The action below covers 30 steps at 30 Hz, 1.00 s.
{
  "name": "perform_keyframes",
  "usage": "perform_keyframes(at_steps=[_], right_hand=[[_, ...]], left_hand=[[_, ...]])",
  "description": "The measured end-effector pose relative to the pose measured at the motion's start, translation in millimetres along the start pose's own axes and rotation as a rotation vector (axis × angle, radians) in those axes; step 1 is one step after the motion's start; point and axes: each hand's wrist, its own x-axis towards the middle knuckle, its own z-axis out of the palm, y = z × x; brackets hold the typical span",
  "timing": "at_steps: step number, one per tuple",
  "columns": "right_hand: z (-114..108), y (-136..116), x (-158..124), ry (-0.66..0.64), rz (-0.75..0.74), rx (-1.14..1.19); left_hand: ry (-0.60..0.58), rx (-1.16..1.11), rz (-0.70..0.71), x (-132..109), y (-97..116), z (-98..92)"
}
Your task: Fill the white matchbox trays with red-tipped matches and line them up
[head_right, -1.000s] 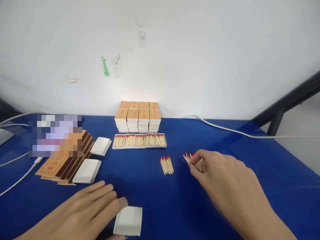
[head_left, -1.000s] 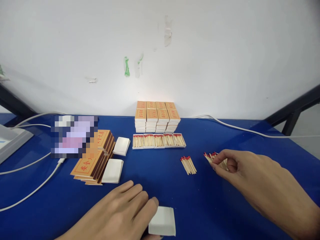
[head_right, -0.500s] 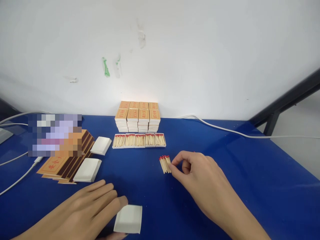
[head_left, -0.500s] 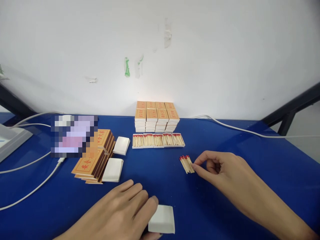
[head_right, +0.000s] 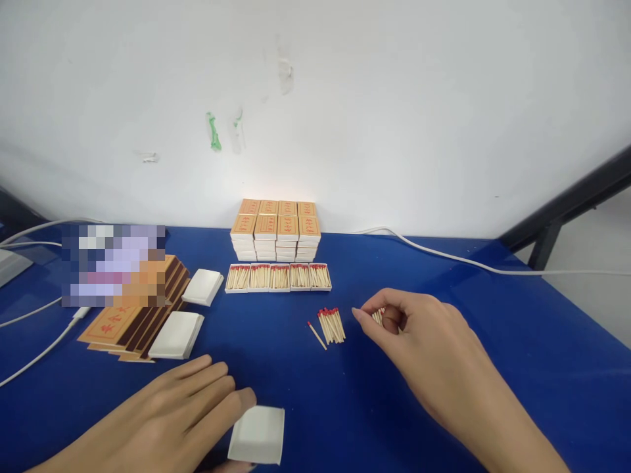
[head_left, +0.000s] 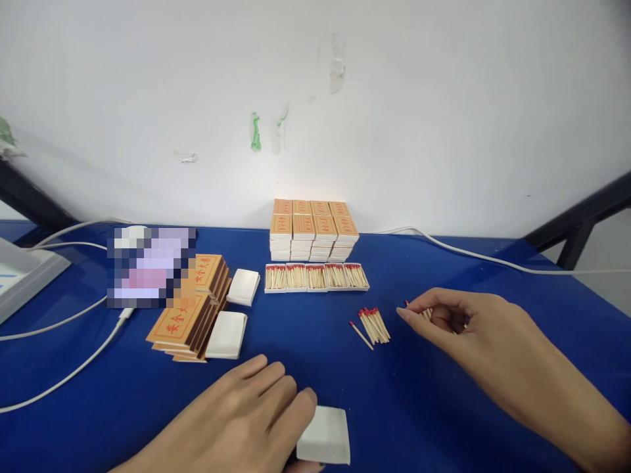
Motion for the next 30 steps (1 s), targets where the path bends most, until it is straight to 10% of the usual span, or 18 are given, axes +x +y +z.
perform_keyframes(at_steps=[15, 30], right_hand=[[57.5, -35.3, -14.8, 0.183, -0.261, -0.087], [2.1, 9.3, -1.8, 0.067, 0.103, -0.285]], left_hand=[[-0.042, 0.041, -0.015, -0.2, -0.1, -1.1], [-0.044, -0.001, -0.005, -2.7, 0.3, -2.7]])
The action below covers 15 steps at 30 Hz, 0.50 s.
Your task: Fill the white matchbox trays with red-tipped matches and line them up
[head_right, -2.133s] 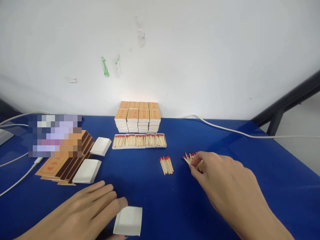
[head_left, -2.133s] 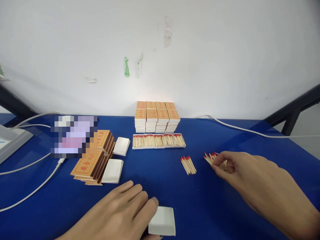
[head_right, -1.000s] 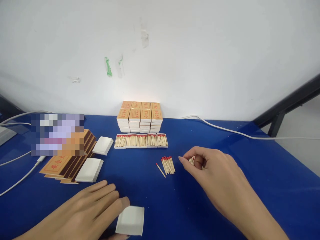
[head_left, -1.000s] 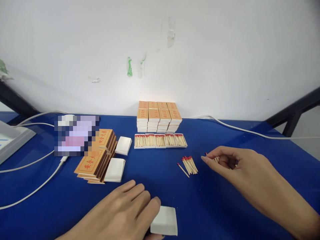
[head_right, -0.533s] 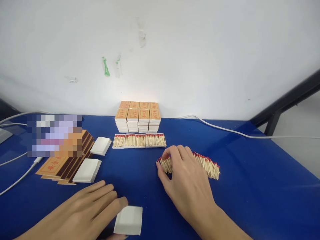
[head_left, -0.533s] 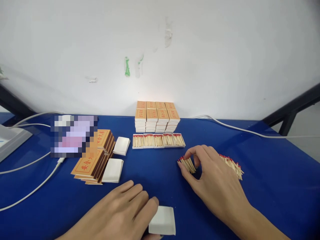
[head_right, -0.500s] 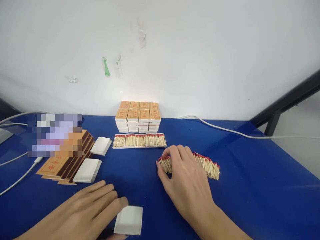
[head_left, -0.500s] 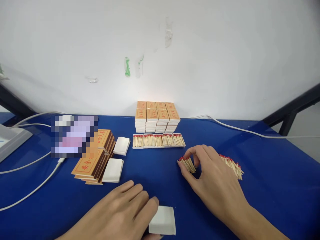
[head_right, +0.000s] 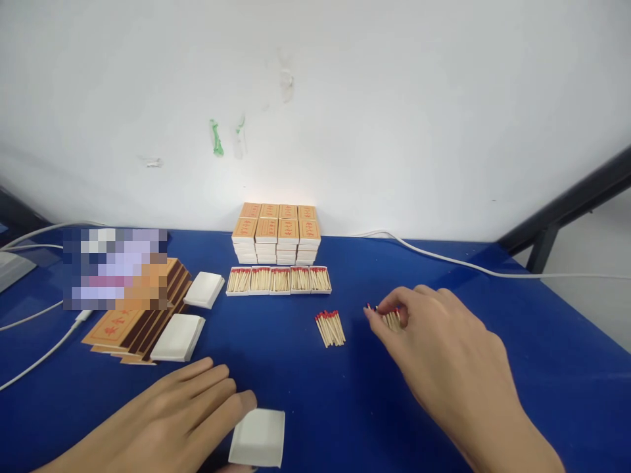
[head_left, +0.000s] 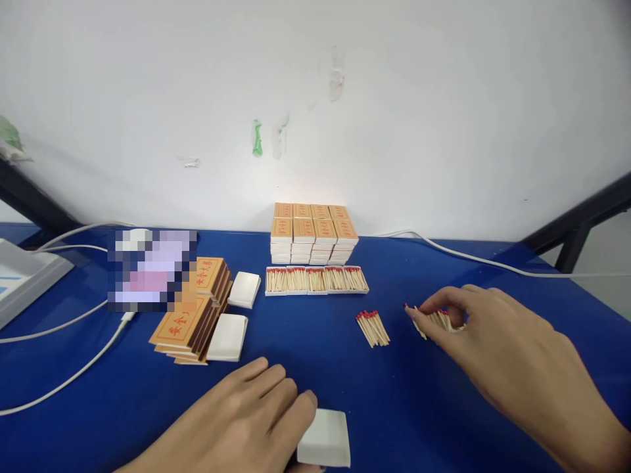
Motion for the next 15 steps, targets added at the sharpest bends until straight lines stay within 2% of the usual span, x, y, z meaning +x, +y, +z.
perform_keyframes(at_steps=[3, 7, 15], right_hand=[[3.7, -4.9, -6.5, -0.036, -0.018, -0.064], [6.4, -13.5, -10.7, -0.021, -0.029, -0.148], [5.6, -11.5, -11.0, -0.035, -0.021, -0.158]], left_hand=[[-0.01, 0.005, 0.017, 2.2, -2.4, 2.1], [-0.029, 0.011, 0.027, 2.3, -4.0, 0.8], [0.045, 0.057, 0.045, 10.4, -4.5, -1.7]])
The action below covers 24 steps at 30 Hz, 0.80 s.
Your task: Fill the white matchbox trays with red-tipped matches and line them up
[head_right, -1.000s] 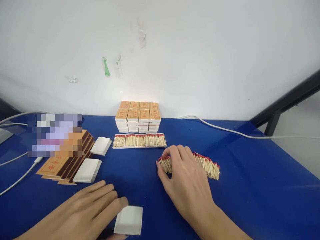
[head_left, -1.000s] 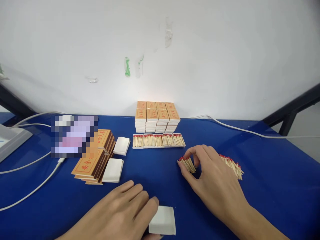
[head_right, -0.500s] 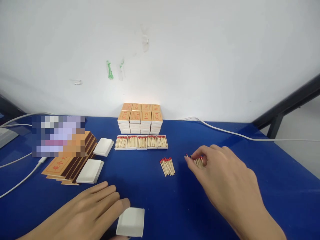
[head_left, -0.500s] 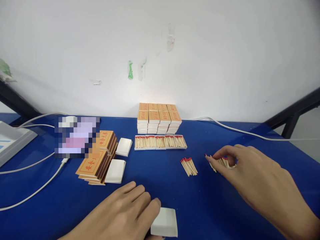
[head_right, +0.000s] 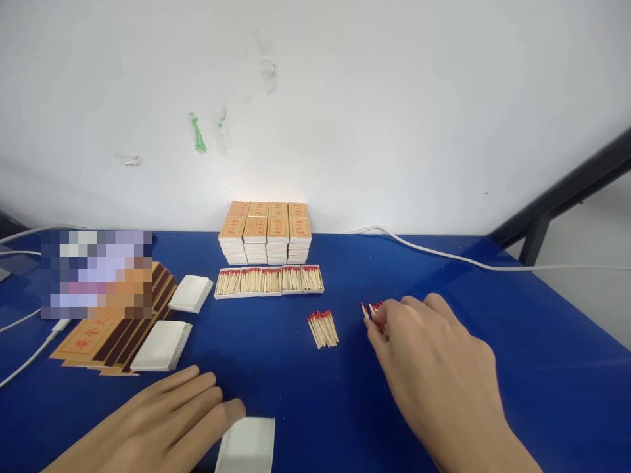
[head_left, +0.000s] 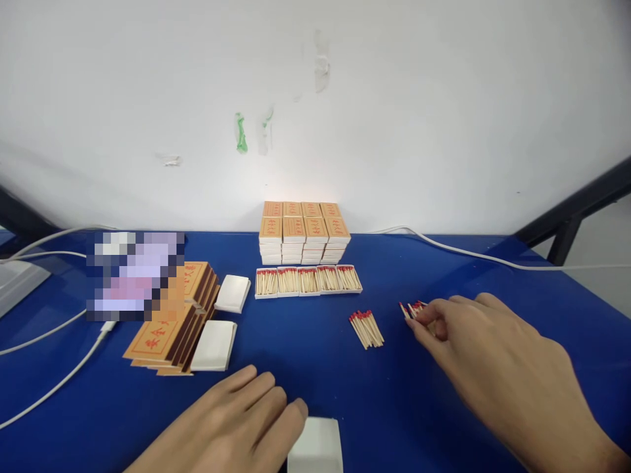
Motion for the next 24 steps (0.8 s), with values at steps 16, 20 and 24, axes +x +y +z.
perform_keyframes(at_steps=[16, 20, 24], right_hand=[[-5.4, -15.8, -3.3, -0.133, -0.043, 0.475], [-6.8, -17.7, -1.7, -0.164, -0.032, 0.48], [-9.0, -21.1, 0.2, -0.158, 0.006, 0.494]], left_hand=[[-0.014, 0.012, 0.008, -5.1, 0.2, -2.7], [-0.029, 0.021, 0.001, -3.0, 1.3, -3.1], [0.001, 0.023, 0.012, -1.3, 3.4, -5.4]])
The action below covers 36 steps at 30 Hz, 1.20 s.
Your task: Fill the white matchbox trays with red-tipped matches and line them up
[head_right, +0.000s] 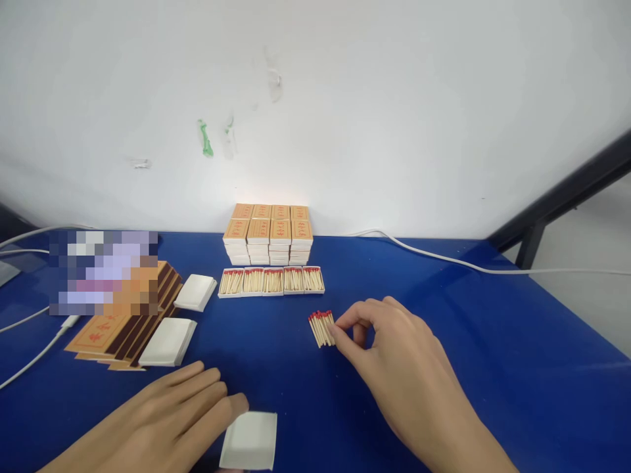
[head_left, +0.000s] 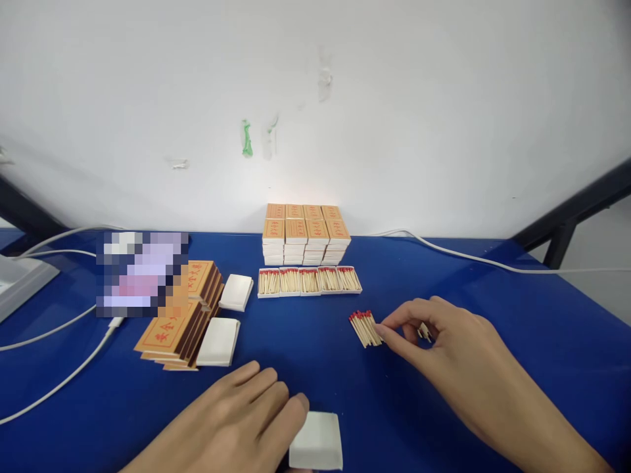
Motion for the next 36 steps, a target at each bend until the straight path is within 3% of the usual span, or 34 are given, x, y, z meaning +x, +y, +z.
perform_keyframes(at_steps=[6, 12, 15, 22, 27, 32, 36], right_hand=[[0.7, 4.2, 1.9, 0.043, 0.014, -0.005], [-25.4, 21.0, 14.0, 0.21, 0.111, -0.243], [-33.0, 23.5, 14.4, 0.152, 0.179, -0.334], [-11.0, 37.3, 4.8, 0.157, 0.032, -0.434], [-3.3, 42.4, 2.8, 0.156, -0.028, -0.381], [-7.2, 36.9, 6.3, 0.125, 0.023, -0.278], [-9.3, 20.6, 8.5, 0.015, 0.022, -0.097]], left_hand=[[-0.016, -0.022, -0.007, 0.1, 1.3, 1.7], [-0.073, -0.044, -0.026, -3.8, -1.5, 1.1], [-0.09, -0.063, -0.029, -5.6, -4.2, 3.1], [-0.057, -0.119, -0.035, -5.4, -3.6, 4.3], [-0.041, -0.094, -0.02, -3.5, -3.9, 3.8], [-0.039, -0.065, 0.0, -2.6, -4.7, 2.6], [-0.035, -0.05, -0.012, -4.3, -3.5, 1.8]])
